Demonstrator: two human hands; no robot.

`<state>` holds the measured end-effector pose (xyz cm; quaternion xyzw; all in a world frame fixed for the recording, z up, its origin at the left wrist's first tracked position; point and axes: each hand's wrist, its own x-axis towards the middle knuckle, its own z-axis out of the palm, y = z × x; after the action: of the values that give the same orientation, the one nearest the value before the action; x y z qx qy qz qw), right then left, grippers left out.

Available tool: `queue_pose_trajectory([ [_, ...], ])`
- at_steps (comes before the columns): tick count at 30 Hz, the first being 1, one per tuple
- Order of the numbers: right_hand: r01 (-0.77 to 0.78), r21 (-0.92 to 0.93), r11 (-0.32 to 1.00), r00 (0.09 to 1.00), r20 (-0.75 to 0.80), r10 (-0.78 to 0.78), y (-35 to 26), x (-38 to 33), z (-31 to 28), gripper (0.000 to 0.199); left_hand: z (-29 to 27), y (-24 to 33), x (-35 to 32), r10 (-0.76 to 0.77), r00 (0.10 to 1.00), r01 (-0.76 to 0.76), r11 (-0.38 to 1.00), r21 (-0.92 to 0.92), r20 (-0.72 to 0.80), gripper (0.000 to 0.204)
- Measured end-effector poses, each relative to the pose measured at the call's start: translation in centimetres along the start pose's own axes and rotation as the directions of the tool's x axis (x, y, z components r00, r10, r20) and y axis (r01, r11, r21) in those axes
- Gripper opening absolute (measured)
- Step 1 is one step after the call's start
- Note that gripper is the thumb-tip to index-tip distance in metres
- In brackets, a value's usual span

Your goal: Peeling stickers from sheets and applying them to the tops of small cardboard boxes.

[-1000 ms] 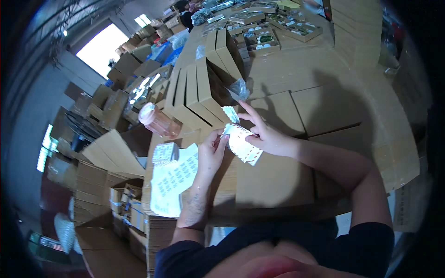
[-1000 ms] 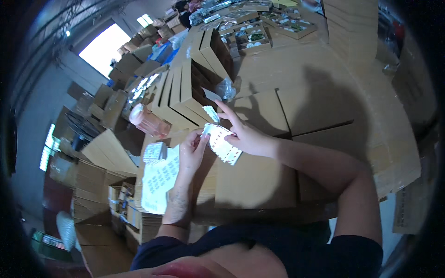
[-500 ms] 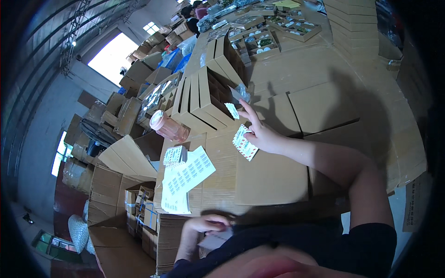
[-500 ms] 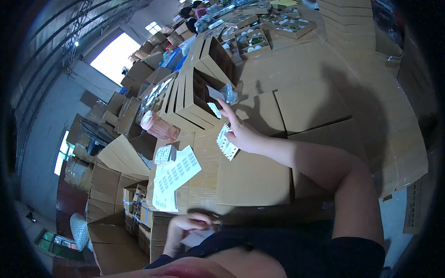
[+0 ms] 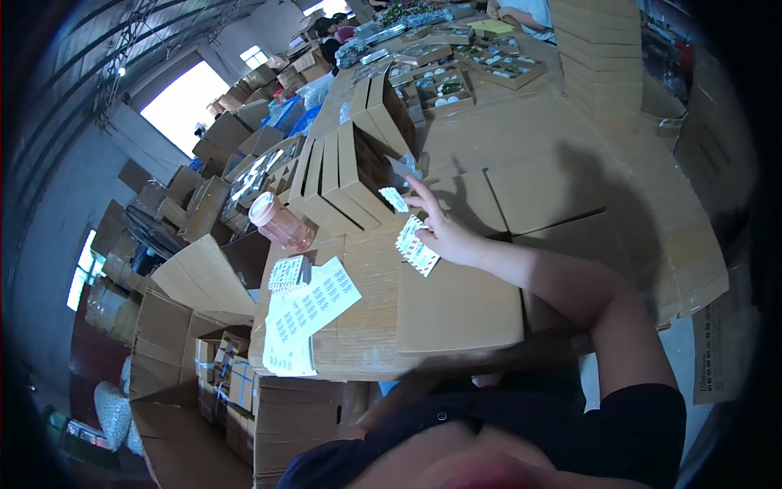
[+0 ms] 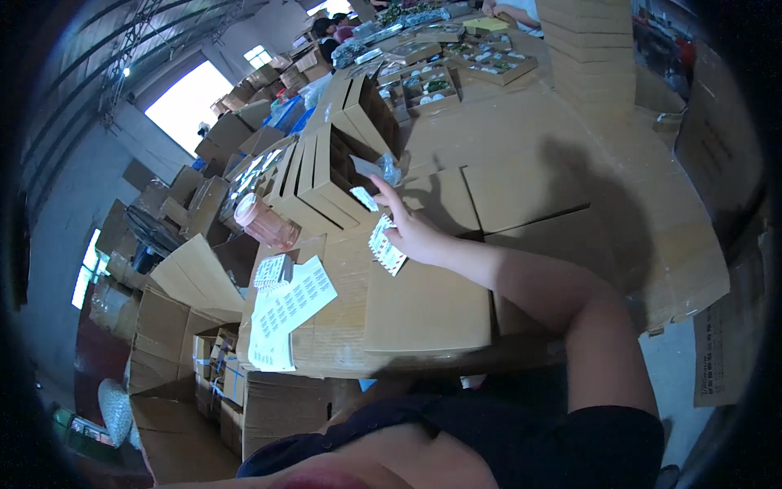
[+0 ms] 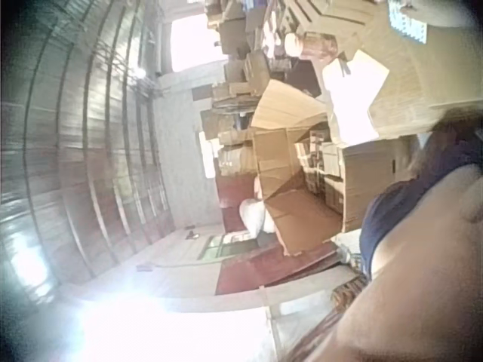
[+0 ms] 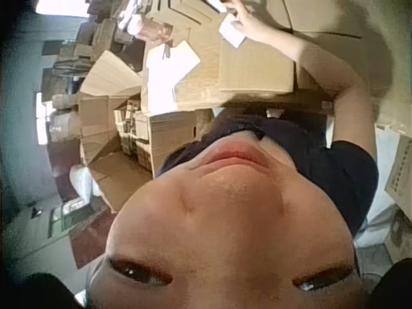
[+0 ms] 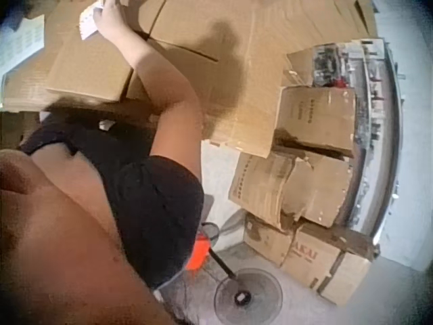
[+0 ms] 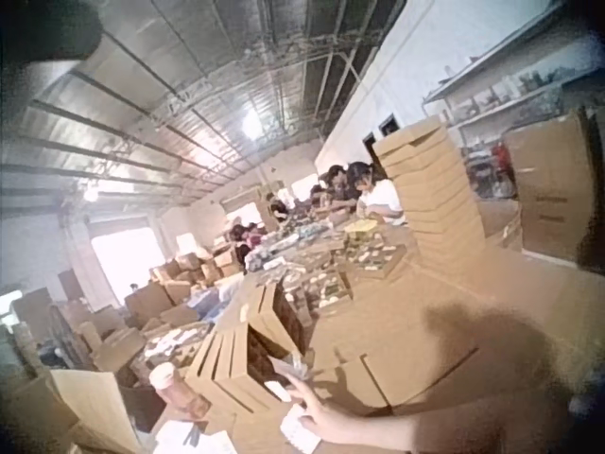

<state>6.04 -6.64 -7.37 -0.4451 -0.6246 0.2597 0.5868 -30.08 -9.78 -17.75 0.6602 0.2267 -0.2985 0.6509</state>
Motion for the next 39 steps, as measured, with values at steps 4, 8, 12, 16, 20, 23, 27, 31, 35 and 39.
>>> queue_pose_trajectory([
  [4, 0.011, -0.064, 0.998, 1.000, 0.005, -0.011, -0.6, -0.1, -0.1, 0.091, -0.8, 1.1, 1.3, 0.036, 0.999, -0.038, 0.998, 0.053, 0.034, 0.041],
  [8, -0.025, -0.068, 0.997, 0.999, 0.024, 0.027, -0.8, -0.1, -0.3, 0.091, -1.4, 2.1, 1.2, 0.037, 0.998, -0.041, 0.995, 0.094, 0.048, 0.041],
  [12, -0.030, -0.088, 0.996, 0.998, 0.057, 0.035, -1.2, -0.2, -0.5, 0.091, -1.2, 2.7, 0.0, 0.022, 0.998, -0.028, 0.993, 0.115, 0.055, 0.042],
  [16, -0.008, -0.041, 0.999, 0.999, 0.048, 0.010, -1.2, -0.2, -0.3, 0.089, -0.2, 3.6, -0.4, 0.029, 0.999, -0.033, 0.992, 0.121, 0.038, 0.042],
  [20, 0.082, -0.136, 0.987, 0.996, -0.031, -0.086, -1.1, -0.3, -0.1, 0.088, -0.1, 4.6, -2.2, 0.009, 1.000, -0.012, 0.990, 0.137, 0.018, 0.042],
  [23, 0.155, -0.190, 0.970, 0.980, -0.092, -0.175, -0.5, -0.1, 0.0, 0.089, 0.1, 5.3, -4.2, -0.024, 1.000, 0.021, 0.990, 0.138, 0.018, 0.042],
  [27, 0.229, -0.228, 0.946, 0.956, -0.130, -0.263, -0.7, 0.5, 0.6, 0.085, 1.2, 6.6, -7.1, -0.037, 0.999, 0.040, 0.989, 0.140, -0.024, 0.042],
  [31, 0.138, -0.195, 0.971, 0.978, -0.128, -0.164, -1.6, -0.6, -0.5, 0.083, -5.5, 12.2, -9.6, 0.487, 0.813, -0.510, 0.860, 0.014, -0.319, 0.042],
  [35, 0.234, -0.287, 0.929, 0.952, -0.125, -0.278, -1.0, -1.1, -0.2, 0.075, -9.0, 20.6, -3.9, 0.734, -0.044, -0.232, 0.653, 0.721, -0.678, 0.066],
  [39, 0.390, -0.338, 0.857, 0.899, -0.060, -0.433, -1.2, -0.9, 1.2, 0.066, -13.5, 22.7, 0.3, 0.683, 0.157, -0.633, 0.624, 0.458, -0.713, 0.063],
])
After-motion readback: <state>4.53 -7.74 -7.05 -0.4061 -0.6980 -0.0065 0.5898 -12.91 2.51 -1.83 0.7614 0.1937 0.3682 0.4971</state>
